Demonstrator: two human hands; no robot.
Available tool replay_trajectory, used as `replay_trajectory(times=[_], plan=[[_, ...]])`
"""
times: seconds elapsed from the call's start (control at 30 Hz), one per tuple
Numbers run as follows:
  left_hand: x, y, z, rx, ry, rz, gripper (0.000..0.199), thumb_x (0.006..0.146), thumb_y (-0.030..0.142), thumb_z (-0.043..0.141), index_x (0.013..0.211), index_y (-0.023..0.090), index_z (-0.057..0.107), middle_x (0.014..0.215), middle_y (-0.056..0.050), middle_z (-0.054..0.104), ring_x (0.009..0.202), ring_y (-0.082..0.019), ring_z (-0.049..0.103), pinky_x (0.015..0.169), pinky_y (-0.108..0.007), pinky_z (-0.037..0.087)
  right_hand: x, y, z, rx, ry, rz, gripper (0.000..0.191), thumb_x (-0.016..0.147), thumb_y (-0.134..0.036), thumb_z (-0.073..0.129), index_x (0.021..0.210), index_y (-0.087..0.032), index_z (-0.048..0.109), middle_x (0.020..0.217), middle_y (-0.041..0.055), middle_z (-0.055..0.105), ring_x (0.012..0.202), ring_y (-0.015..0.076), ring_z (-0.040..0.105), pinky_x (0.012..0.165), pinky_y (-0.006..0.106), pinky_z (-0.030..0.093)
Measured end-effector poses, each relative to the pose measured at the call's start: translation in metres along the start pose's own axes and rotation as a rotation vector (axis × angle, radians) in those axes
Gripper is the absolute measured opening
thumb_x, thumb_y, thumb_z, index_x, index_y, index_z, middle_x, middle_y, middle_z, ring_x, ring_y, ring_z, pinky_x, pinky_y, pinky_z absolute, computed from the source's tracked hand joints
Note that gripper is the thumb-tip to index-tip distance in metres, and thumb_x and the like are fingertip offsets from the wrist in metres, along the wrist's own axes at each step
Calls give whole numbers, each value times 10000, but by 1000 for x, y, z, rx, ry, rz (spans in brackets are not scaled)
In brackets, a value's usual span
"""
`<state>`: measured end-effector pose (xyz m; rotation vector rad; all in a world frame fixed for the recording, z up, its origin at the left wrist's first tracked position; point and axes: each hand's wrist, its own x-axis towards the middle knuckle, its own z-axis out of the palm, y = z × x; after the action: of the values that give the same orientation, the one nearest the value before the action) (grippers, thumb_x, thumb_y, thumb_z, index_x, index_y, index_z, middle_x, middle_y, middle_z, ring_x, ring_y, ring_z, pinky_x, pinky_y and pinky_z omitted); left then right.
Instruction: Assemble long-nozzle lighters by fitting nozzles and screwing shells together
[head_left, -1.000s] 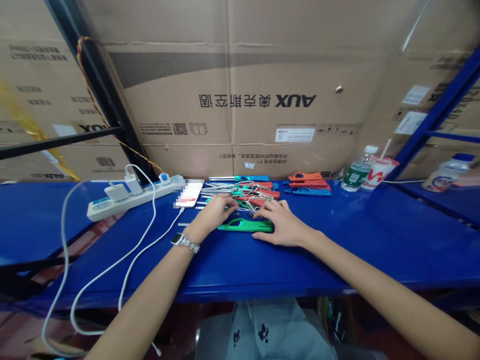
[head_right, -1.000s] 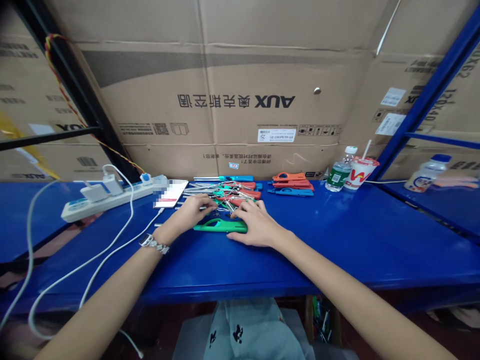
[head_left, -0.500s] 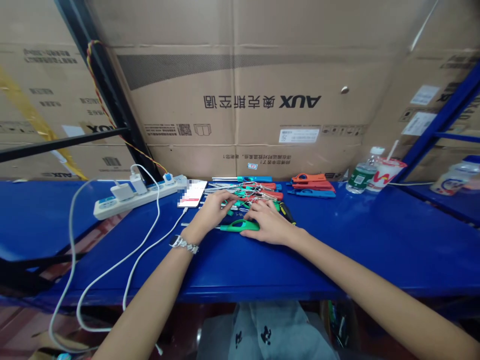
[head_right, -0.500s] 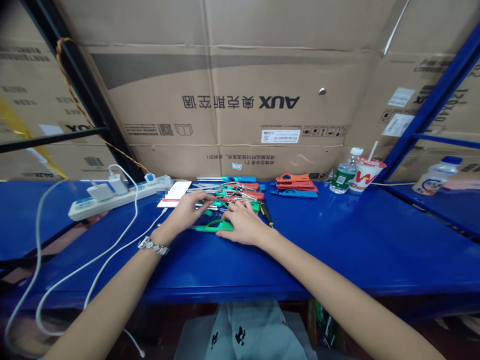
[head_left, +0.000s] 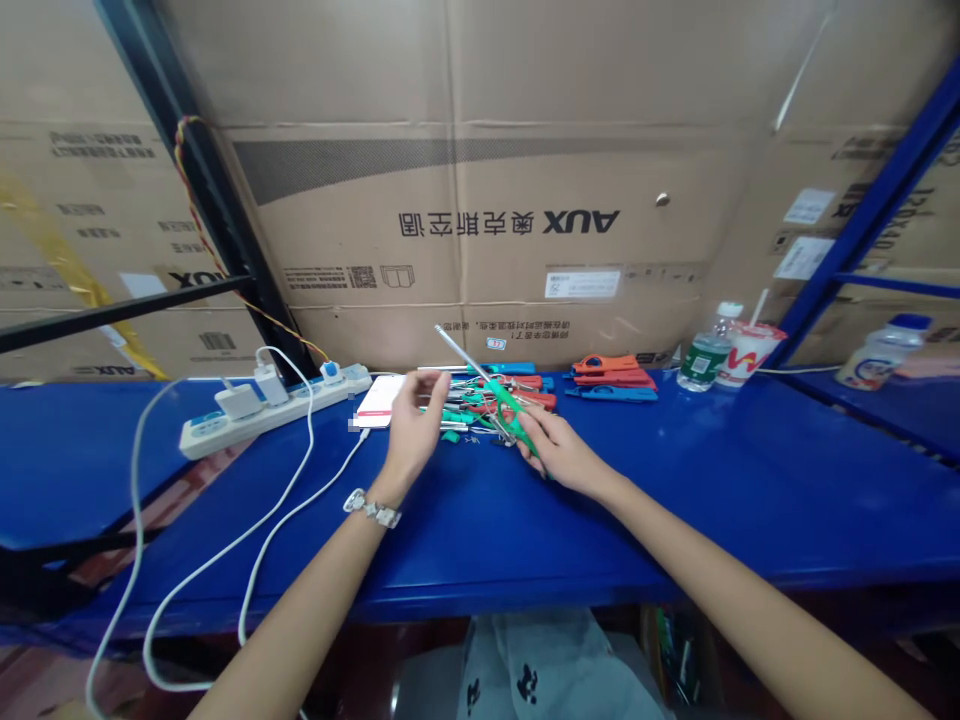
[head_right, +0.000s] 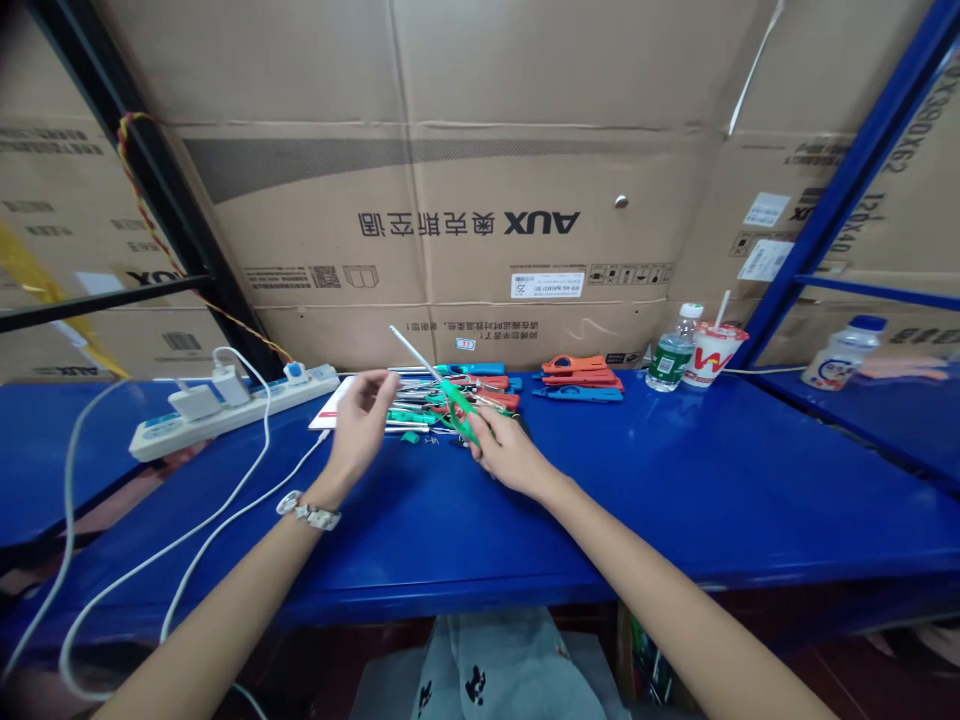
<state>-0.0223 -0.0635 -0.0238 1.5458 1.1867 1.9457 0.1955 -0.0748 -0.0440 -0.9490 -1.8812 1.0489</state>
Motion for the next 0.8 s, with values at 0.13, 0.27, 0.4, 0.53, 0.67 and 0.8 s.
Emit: replay_trajectory(times=[0.13, 0.27, 0.4, 0.53, 0.67, 0.8], plan=[[8, -3, 23, -363, -187, -331, 466, 778, 621, 749, 913, 178, 706, 869, -57, 672, 744, -155, 608, 648, -273, 498, -2, -2, 10, 275, -74, 115, 521, 953, -659, 464, 1248, -229, 466, 570, -81, 571, 335, 112, 468, 328, 208, 382], [12, 3, 35, -444, -222, -380, 392, 725, 531, 838, 841, 171, 732, 752, -20, 624, 690, -122, 579, 599, -233, 478, -4, -8, 10, 411, -170, 187, 571, 919, -682, 522, 1251, -221, 469, 504, -69, 606, 308, 135, 503, 326, 210, 413], [0, 3, 40, -444, -273, -382, 388, 695, 510, 856, 821, 163, 736, 760, -17, 656, 688, -122, 591, 639, -246, 496, 1, -11, 8, 483, -207, 234, 518, 929, -669, 537, 1136, -194, 510, 545, -17, 664, 364, 164, 596, 381, 236, 473], [-9, -3, 39, -435, -284, -362, 348, 730, 482, 838, 776, 160, 716, 726, -3, 656, 664, -110, 577, 675, -247, 485, 16, -11, 8, 561, -207, 203, 440, 924, -599, 617, 901, -162, 569, 656, 26, 701, 500, 160, 682, 521, 272, 557], [-7, -7, 32, -412, -288, -378, 318, 755, 459, 826, 810, 161, 729, 720, -4, 659, 666, -117, 582, 674, -252, 474, 27, -13, 11, 596, -230, 215, 353, 917, -493, 684, 865, -157, 590, 674, 9, 669, 594, 143, 694, 562, 248, 547], [-8, -8, 28, -402, -289, -391, 362, 730, 496, 838, 791, 160, 720, 745, -10, 670, 687, -120, 593, 683, -253, 475, 25, -14, 14, 643, -215, 249, 330, 921, -481, 675, 857, -175, 570, 605, -52, 544, 484, 92, 545, 470, 235, 507]])
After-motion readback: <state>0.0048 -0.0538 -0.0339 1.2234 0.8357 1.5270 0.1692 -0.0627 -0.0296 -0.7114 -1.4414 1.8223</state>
